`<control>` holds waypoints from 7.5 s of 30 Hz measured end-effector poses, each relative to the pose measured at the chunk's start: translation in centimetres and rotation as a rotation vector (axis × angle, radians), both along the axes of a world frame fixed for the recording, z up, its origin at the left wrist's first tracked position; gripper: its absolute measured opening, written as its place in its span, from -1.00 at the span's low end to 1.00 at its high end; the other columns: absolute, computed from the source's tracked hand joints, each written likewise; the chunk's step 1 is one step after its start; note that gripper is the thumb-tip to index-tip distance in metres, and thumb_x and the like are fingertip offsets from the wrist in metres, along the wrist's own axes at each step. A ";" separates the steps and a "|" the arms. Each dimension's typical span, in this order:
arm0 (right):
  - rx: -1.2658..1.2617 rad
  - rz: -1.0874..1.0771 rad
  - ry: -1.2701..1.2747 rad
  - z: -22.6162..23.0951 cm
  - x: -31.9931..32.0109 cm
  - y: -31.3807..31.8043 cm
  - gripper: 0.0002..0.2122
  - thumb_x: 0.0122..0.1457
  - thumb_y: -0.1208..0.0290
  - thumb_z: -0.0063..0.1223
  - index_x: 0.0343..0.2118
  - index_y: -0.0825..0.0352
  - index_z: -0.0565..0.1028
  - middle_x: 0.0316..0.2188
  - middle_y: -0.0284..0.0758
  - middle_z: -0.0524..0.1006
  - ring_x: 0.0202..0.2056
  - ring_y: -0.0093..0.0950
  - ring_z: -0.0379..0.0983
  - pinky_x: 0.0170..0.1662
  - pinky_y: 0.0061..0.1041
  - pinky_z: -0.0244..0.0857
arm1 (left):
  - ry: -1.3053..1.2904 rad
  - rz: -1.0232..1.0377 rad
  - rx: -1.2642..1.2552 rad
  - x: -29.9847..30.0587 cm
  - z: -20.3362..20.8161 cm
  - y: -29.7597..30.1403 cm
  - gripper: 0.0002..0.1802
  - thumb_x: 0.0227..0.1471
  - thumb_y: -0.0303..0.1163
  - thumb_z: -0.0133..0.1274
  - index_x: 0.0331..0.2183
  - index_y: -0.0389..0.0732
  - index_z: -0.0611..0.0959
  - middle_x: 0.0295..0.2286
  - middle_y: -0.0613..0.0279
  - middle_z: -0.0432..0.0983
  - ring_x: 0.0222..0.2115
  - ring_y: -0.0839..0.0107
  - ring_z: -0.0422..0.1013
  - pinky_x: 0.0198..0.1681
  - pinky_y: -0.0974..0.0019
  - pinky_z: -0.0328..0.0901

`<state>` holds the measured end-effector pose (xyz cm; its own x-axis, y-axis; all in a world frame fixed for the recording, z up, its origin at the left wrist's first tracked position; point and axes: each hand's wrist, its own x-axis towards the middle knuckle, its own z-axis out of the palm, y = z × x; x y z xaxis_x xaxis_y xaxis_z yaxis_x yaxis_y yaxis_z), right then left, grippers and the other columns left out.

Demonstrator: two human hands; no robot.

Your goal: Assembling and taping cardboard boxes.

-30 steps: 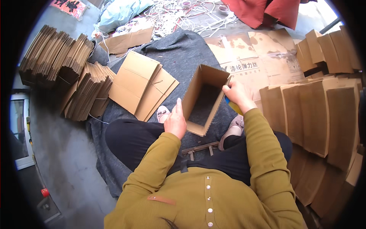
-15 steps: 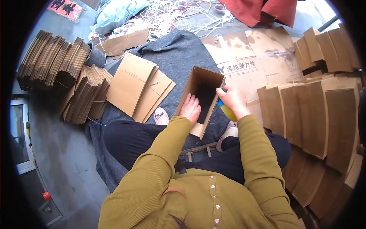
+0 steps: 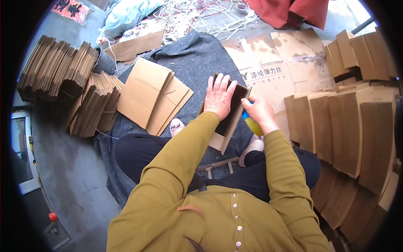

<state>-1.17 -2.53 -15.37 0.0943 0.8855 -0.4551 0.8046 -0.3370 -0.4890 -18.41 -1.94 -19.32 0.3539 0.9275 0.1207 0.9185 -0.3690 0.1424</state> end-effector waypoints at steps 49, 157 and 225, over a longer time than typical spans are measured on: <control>0.070 0.165 -0.253 -3.1 -3.5 -0.1 -0.58 0.01 -0.13 0.21 -0.37 0.19 0.66 -0.42 -0.26 0.65 -0.30 -0.29 0.60 -0.21 -0.25 0.39 | 0.183 0.174 -0.231 -2.2 -2.3 -8.9 -0.26 0.20 0.12 -0.20 0.29 -0.01 0.19 0.33 0.20 -0.10 0.32 -0.05 -0.19 0.22 -0.41 -0.17; -0.041 0.117 0.517 2.4 3.7 5.9 -0.73 0.05 0.42 0.25 -0.17 0.37 0.58 -0.51 -0.42 0.57 -0.46 -0.73 0.41 -0.37 -0.67 0.32 | -1.472 0.672 -1.178 -11.9 -7.7 7.6 -0.80 0.06 -0.31 0.22 -0.40 -0.27 0.66 -0.51 0.34 0.53 -0.55 0.58 0.39 -0.43 0.45 0.36; -0.154 0.260 -0.208 -3.0 5.3 6.7 -0.60 -0.07 0.07 0.17 -0.42 0.40 0.59 -0.45 -0.05 0.59 -0.33 -0.14 0.57 -0.22 -0.22 0.43 | -0.302 -0.208 -1.042 -1.3 -1.7 13.5 -0.59 0.01 -0.07 0.17 -0.08 0.07 0.68 -0.17 0.21 0.62 -0.11 0.27 0.50 0.02 0.24 0.32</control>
<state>4.11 4.14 -18.37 -0.0204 0.8147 -0.5795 0.9500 -0.1648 -0.2653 -19.67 11.56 -21.05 0.6027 0.5503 -0.5778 0.7274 -0.0813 0.6813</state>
